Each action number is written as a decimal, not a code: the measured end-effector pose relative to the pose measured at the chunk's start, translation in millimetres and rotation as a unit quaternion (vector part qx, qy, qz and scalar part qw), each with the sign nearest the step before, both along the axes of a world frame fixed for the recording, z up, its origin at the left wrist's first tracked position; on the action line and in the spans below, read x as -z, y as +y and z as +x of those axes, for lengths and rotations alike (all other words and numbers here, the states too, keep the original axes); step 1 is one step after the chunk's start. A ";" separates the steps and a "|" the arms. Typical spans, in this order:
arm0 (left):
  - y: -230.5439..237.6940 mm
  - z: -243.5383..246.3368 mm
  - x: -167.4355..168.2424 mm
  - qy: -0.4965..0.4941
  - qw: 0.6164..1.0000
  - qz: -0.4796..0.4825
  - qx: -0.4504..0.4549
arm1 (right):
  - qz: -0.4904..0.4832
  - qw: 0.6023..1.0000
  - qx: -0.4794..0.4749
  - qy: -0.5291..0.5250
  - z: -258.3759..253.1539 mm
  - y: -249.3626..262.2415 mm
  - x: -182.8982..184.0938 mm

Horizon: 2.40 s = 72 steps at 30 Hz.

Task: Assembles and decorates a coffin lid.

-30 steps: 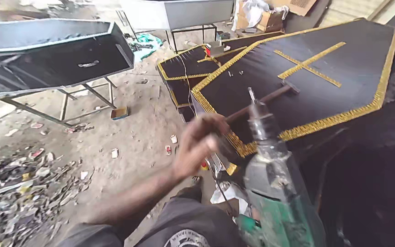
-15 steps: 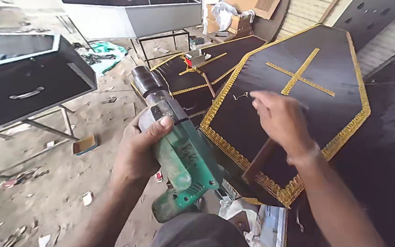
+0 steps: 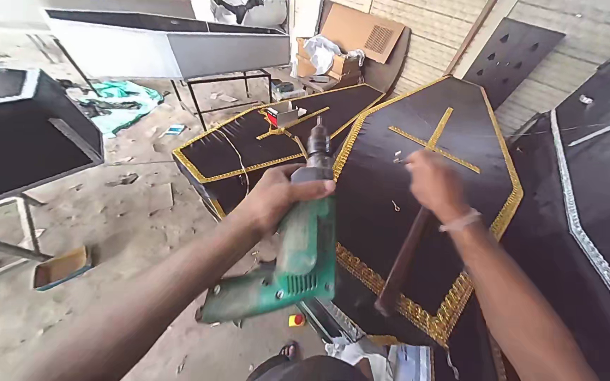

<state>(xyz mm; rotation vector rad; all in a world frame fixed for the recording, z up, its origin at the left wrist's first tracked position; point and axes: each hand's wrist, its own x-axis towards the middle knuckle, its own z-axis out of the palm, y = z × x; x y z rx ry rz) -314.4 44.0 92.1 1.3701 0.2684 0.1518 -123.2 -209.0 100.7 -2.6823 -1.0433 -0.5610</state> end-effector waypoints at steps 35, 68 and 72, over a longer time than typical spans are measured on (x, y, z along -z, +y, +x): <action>-67.9 201.9 8.4 0.078 0.907 0.397 0.114 | 0.340 0.906 0.224 0.115 -227.8 -279.7 136.1; -270.0 -51.9 73.5 -0.318 0.648 0.621 0.305 | 0.431 0.765 -0.256 0.405 -220.8 -243.0 162.7; -273.2 -60.9 86.9 -0.284 0.729 0.585 0.215 | 0.443 0.818 -0.218 0.296 -218.6 -244.6 168.7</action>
